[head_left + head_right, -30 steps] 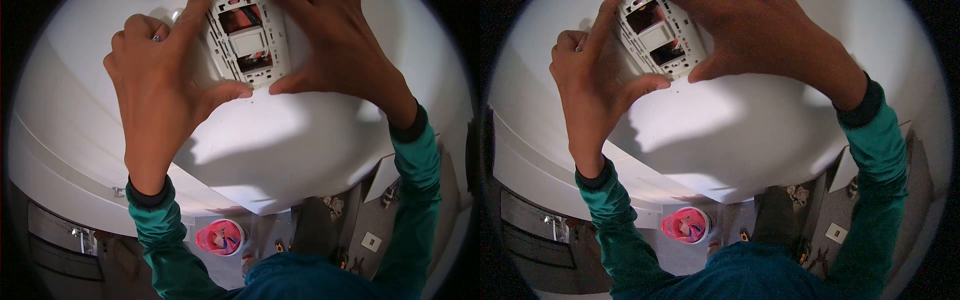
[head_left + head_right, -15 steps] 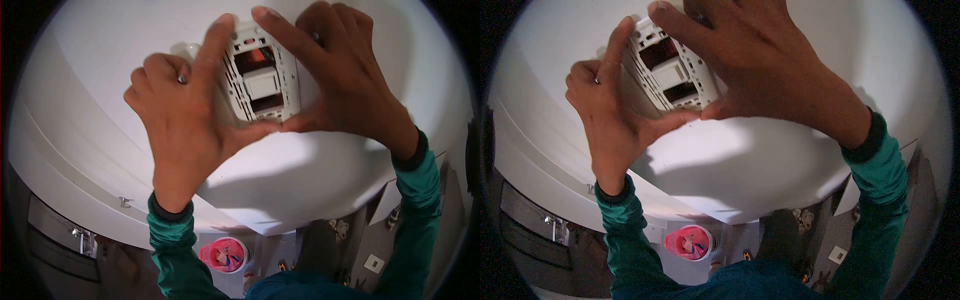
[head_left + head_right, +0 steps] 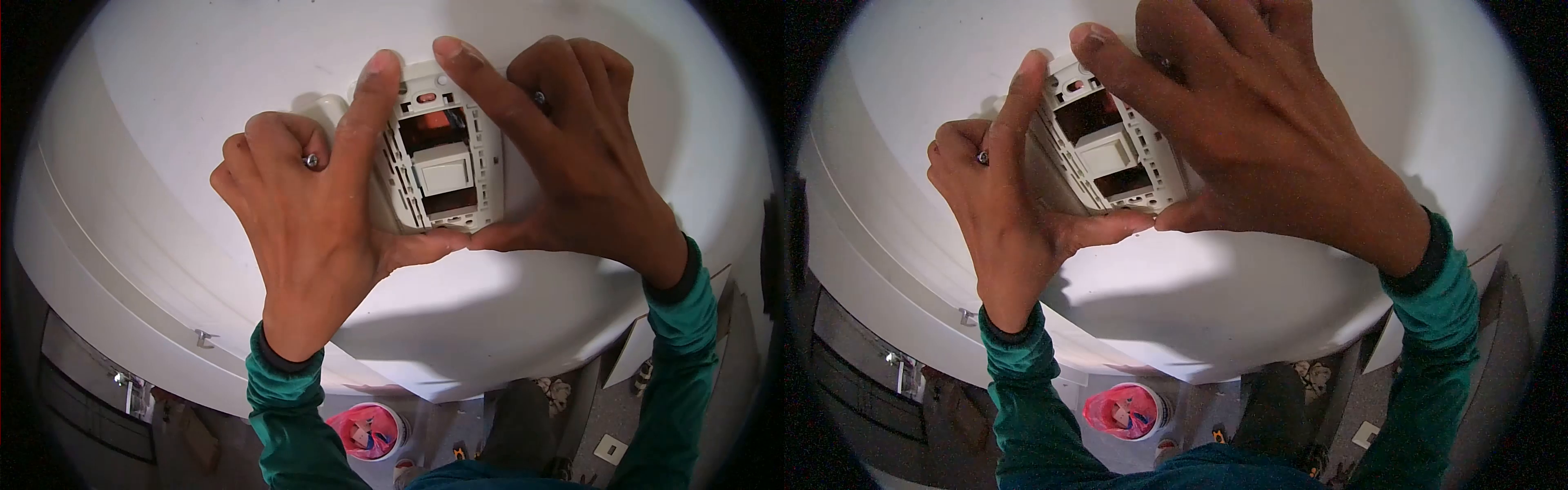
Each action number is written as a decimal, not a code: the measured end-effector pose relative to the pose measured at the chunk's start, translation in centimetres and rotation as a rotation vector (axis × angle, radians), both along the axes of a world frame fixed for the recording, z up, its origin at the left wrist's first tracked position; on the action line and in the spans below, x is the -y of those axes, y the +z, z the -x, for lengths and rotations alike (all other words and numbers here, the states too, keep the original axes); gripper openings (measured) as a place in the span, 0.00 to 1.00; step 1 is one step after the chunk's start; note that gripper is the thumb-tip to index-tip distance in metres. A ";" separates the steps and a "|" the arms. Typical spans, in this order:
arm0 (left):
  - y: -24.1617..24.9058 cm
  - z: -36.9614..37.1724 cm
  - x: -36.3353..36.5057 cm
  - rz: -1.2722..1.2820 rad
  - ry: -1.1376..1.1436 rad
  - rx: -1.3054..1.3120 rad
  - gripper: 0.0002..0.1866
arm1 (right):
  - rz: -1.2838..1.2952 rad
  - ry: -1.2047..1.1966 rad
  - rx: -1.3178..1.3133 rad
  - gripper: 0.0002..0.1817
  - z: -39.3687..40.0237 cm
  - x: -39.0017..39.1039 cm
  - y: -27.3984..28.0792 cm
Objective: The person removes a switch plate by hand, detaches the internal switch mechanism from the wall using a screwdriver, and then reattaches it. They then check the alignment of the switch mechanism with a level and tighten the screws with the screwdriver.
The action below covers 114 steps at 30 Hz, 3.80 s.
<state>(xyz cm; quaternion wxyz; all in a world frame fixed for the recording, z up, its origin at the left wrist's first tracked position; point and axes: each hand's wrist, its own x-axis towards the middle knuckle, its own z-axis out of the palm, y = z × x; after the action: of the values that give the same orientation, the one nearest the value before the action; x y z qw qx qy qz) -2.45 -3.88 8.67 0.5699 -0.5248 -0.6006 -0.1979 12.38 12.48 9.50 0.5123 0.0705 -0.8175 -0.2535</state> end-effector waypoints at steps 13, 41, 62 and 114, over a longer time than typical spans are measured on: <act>-0.2 -0.3 0.5 0.041 0.105 0.007 0.65 | -0.032 0.024 -0.001 0.65 0.3 -0.7 -0.5; 0.5 0.2 -0.3 0.115 0.025 -0.025 0.66 | -0.050 0.071 0.007 0.68 0.8 -1.0 -0.6; 0.3 0.2 0.2 0.117 -0.030 -0.002 0.61 | -0.067 0.077 0.078 0.67 0.2 -0.8 0.5; -40.1 -13.1 14.5 -1.150 -1.556 2.731 0.26 | 1.619 0.323 0.642 0.11 -7.3 17.0 -34.0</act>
<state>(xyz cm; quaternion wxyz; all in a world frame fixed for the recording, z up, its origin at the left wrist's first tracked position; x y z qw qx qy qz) 10.64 -18.41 -31.40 0.4580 -0.1313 0.0907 0.8745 19.64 -4.51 -24.45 0.1804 -0.1315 -0.8305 0.5104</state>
